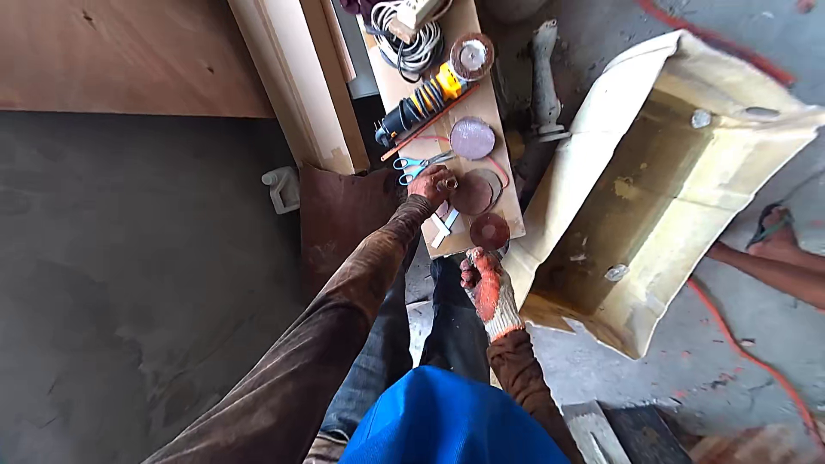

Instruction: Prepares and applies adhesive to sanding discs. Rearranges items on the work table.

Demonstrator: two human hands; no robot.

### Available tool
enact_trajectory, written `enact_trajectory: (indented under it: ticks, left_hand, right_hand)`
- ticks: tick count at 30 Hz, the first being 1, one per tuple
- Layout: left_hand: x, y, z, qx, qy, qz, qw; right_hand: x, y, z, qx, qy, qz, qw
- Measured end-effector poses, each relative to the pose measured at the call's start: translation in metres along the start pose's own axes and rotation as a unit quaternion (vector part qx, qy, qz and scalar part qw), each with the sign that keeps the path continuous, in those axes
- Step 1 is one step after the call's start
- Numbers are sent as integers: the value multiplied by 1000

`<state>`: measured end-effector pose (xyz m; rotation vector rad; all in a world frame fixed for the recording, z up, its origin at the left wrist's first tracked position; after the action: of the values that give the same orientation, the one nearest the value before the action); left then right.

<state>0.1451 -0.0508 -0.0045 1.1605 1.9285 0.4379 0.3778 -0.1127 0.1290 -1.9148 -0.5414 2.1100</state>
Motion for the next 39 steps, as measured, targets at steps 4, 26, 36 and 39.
enact_trajectory:
  ticks: [4,26,36,39]
  left_hand:
    - [-2,-2,-10,-39,26,56,997]
    - [-166,53,-45,-250,-152,231,928]
    - [-205,103,-39,-281,-116,199,932]
    - [-202,123,-41,-157,-37,188,969]
  right_hand:
    - [-2,-22,16,-57,24,-122,991]
    - [-63,-107,40,-594,-216,-445,635]
    - [-112,-106,7,-627,-161,-466,603]
    - [-118,-115,0,-564,-99,-385,724]
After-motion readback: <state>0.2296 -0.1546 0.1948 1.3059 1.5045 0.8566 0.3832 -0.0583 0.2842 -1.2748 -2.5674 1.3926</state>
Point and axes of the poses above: each hand's wrist, its own x-axis towards the middle knuckle, its own z-axis out of the palm, y = z × x, the point moved 2 cm from there along x, towards the middle knuckle, and after that the axes turned 1 degree about x, right-handed, at the moved point
